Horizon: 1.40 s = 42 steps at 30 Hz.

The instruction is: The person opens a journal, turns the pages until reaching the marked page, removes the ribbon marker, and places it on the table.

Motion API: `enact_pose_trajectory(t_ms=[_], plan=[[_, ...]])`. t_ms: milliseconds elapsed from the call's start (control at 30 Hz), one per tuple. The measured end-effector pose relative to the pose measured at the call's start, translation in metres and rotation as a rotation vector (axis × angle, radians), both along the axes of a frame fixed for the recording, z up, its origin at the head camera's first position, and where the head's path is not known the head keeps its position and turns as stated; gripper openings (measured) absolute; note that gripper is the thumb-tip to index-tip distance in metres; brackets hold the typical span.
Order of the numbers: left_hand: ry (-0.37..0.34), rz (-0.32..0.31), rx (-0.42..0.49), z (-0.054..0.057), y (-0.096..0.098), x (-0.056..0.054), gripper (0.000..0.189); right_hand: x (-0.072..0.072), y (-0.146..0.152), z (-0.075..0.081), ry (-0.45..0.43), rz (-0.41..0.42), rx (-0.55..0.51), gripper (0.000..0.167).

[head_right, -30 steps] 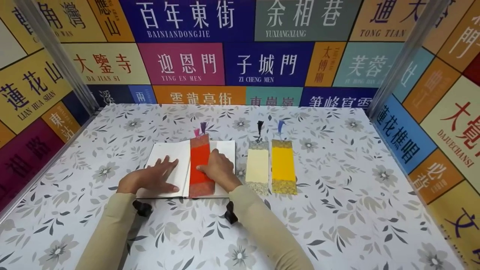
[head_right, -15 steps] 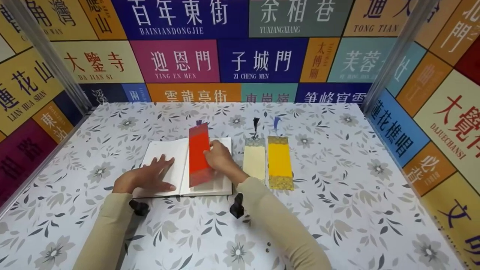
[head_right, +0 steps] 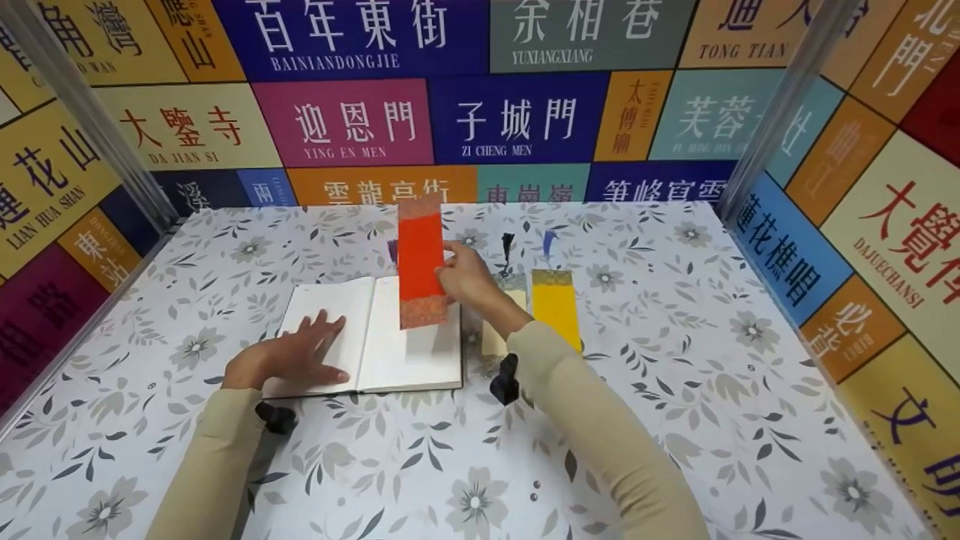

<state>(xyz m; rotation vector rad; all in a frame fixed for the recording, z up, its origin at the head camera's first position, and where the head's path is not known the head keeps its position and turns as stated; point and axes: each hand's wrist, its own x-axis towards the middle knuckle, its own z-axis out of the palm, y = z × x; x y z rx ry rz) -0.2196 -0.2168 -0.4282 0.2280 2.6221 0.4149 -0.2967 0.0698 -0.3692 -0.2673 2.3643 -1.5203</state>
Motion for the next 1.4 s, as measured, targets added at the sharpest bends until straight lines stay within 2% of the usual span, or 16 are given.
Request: enact_pose_trajectory(t_ms=[133,367,533,800,1000,1233,1400], plan=[[0.007,0.009,0.000,0.002,-0.002,0.002,0.102,-0.010,0.013,0.006,0.040,-0.041,0.015,0.052],[-0.001,0.011,-0.004,0.001,-0.004,0.004,0.102,-0.026,0.046,0.004,0.080,-0.117,0.045,0.051],[-0.001,0.012,0.019,0.000,-0.006,0.004,0.103,-0.036,0.072,0.005,0.068,-0.214,0.060,0.053],[-0.001,0.009,-0.006,-0.001,-0.002,0.004,0.102,-0.051,0.118,0.003,0.094,-0.392,0.128,0.055],[-0.006,0.016,-0.010,0.000,0.002,0.003,0.102,-0.056,0.154,-0.003,0.113,-0.488,0.200,0.053],[0.006,0.003,0.005,0.001,0.003,0.003,0.101,-0.054,0.190,-0.014,0.027,-0.551,0.141,0.054],[-0.001,0.007,0.016,0.002,0.002,0.003,0.101,-0.052,0.207,-0.028,-0.031,-0.553,0.167,0.053]])
